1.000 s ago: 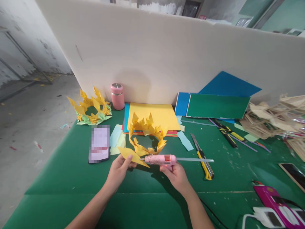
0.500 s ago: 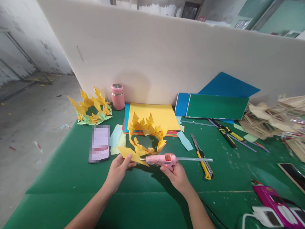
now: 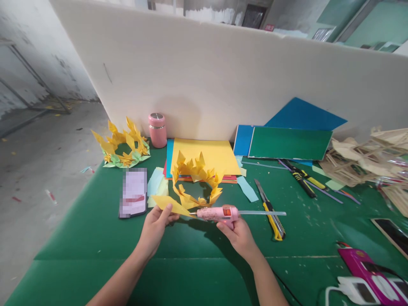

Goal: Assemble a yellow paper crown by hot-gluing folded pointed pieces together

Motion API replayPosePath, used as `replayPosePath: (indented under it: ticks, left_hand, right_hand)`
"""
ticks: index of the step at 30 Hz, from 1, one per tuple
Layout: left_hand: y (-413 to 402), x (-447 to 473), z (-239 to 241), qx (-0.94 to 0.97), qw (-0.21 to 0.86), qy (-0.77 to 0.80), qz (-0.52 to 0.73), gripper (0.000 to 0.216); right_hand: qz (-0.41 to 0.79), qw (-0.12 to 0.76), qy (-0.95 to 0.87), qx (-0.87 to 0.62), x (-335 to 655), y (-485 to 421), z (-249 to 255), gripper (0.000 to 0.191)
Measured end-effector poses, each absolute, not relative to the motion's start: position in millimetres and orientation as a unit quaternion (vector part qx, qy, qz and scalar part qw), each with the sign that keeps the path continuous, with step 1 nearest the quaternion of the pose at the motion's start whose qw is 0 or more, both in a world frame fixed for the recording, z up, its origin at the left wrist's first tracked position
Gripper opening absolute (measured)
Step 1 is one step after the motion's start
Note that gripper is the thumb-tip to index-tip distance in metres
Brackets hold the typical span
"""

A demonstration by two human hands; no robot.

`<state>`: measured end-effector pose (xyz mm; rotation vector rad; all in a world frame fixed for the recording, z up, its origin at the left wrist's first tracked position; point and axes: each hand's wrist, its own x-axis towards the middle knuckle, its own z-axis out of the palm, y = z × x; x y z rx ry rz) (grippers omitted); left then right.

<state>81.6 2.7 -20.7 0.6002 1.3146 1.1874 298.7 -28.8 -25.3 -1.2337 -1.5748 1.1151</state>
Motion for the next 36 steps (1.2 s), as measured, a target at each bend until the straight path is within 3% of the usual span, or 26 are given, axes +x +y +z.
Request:
replayPosePath:
  ticks: [22, 30, 36]
  left_hand:
    - [3.7, 83.1, -13.6, 0.232, 0.595, 0.547, 0.542, 0.046]
    - [4.3, 82.0, -14.0, 0.232, 0.592, 0.547, 0.545, 0.041]
    - [4.7, 81.0, -13.3, 0.231, 0.590, 0.552, 0.543, 0.039]
  right_hand:
    - [0.445, 0.394, -0.636, -0.492, 303.8, -30.8, -17.1, 0.034]
    - [0.439, 0.396, -0.589, -0.551, 319.9, -28.9, -38.7, 0.039]
    - [0.515, 0.487, -0.479, -0.518, 330.1, -35.4, -42.9, 0.033]
